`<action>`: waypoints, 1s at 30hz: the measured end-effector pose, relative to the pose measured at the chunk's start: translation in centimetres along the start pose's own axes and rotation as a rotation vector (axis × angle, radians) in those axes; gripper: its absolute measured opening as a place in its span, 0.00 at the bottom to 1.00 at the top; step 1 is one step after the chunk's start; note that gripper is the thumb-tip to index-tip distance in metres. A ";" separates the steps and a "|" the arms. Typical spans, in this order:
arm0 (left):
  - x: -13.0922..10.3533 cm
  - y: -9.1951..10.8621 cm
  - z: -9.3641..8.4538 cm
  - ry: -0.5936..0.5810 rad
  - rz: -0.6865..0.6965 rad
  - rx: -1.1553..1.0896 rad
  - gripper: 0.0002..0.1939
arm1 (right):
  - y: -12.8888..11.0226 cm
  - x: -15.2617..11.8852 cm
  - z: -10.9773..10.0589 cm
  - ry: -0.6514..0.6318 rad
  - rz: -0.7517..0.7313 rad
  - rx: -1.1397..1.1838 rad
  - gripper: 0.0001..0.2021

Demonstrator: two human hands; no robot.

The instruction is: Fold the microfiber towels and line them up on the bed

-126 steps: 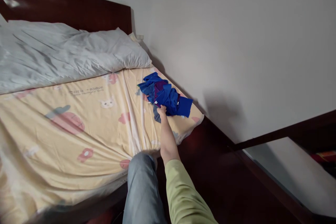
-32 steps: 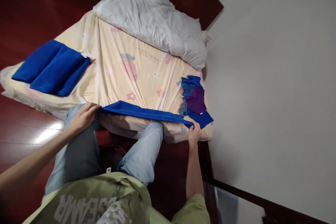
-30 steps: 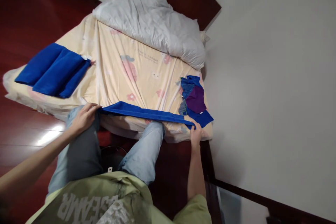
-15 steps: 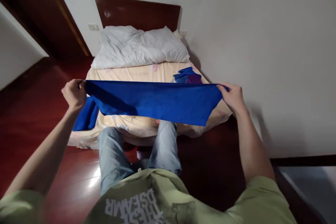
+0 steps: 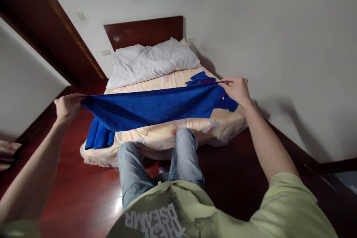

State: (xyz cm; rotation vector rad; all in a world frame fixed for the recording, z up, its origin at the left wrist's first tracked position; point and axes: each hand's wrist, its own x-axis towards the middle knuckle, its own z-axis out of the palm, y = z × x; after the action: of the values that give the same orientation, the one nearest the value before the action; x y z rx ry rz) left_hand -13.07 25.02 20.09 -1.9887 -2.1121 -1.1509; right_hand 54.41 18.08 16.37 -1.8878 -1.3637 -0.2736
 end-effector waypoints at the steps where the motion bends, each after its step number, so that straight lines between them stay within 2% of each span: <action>1: -0.1 0.2 -0.3 -0.004 -0.033 -0.020 0.19 | 0.0 0.0 -0.1 -0.040 0.009 0.054 0.27; 3: -0.5 0.6 -0.8 -0.014 -0.072 -0.057 0.19 | 0.1 -0.2 -0.1 -0.163 0.016 0.164 0.29; 8: -1.8 1.6 -1.8 0.036 -0.145 -0.134 0.15 | 1.1 -0.9 0.6 -0.265 0.112 0.282 0.29; 11: -2.1 1.7 -2.0 0.055 -0.176 -0.178 0.14 | 1.4 -1.1 1.2 -0.252 0.129 0.406 0.23; 14: -2.0 1.5 -2.1 0.079 -0.177 -0.194 0.11 | 1.4 -0.8 1.4 -0.238 0.088 0.507 0.14; 19: -1.5 -0.4 -2.7 0.058 -0.127 -0.066 0.13 | 1.7 -0.8 1.2 -0.236 0.038 0.556 0.06; 21: -1.6 -1.7 -3.4 0.002 -0.085 0.010 0.15 | 2.4 -1.2 0.8 -0.262 0.045 0.552 0.06; 24: -2.1 -3.8 -4.7 -0.196 -0.029 0.037 0.20 | 4.3 -2.0 0.0 -0.380 0.064 0.512 0.07; 27: -2.6 -5.3 -5.6 -0.414 -0.068 -0.019 0.26 | 6.6 -2.5 -0.8 -0.517 0.091 0.455 0.09; 30: -2.5 -6.2 -5.8 -0.538 -0.147 -0.035 0.29 | 7.6 -2.5 -1.4 -0.574 0.095 0.401 0.09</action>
State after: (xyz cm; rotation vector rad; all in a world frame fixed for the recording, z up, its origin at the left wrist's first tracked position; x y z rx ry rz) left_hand -20.64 20.44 20.03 -2.4067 -2.5220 -0.7190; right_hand 60.48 14.36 12.37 -1.7379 -1.5398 0.5945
